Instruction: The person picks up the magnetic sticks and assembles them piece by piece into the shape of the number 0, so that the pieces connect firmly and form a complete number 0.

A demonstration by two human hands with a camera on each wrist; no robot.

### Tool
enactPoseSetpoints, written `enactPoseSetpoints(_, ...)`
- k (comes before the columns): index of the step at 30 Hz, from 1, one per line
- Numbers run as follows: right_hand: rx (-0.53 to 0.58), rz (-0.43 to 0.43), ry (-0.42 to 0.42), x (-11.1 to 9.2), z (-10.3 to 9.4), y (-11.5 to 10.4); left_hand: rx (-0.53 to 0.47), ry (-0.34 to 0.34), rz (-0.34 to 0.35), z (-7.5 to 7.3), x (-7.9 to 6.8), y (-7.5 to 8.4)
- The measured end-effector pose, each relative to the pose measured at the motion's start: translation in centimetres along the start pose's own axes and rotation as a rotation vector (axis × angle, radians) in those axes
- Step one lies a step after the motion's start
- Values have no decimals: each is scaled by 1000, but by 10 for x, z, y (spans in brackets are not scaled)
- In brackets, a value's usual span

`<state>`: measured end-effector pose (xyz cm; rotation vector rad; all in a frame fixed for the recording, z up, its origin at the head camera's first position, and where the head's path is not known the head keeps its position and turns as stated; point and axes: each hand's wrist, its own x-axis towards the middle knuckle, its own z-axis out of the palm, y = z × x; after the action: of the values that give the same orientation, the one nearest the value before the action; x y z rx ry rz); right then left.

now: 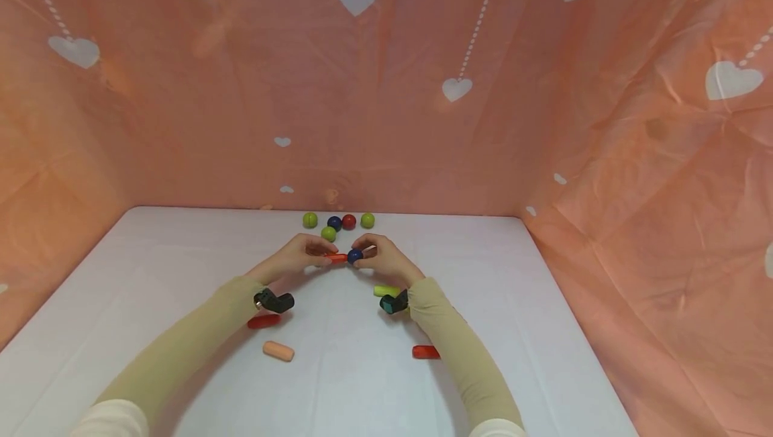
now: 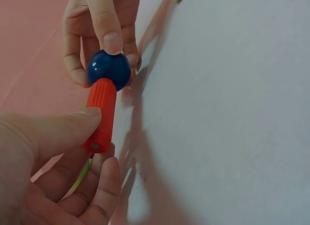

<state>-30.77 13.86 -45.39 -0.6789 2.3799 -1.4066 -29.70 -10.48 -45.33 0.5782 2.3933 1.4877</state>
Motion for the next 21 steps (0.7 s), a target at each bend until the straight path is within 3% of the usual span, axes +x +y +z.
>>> enactPoseSetpoints(6, 37, 4, 12, 4, 1, 0, -31, 22, 1, 0, 4, -4)
enactPoseSetpoints(15, 64, 38, 60, 8, 1, 5, -175, 75, 7, -1, 8, -12)
enactPoseSetpoints(21, 63, 66, 75, 7, 1, 5, -191, 90, -19, 0, 8, -16)
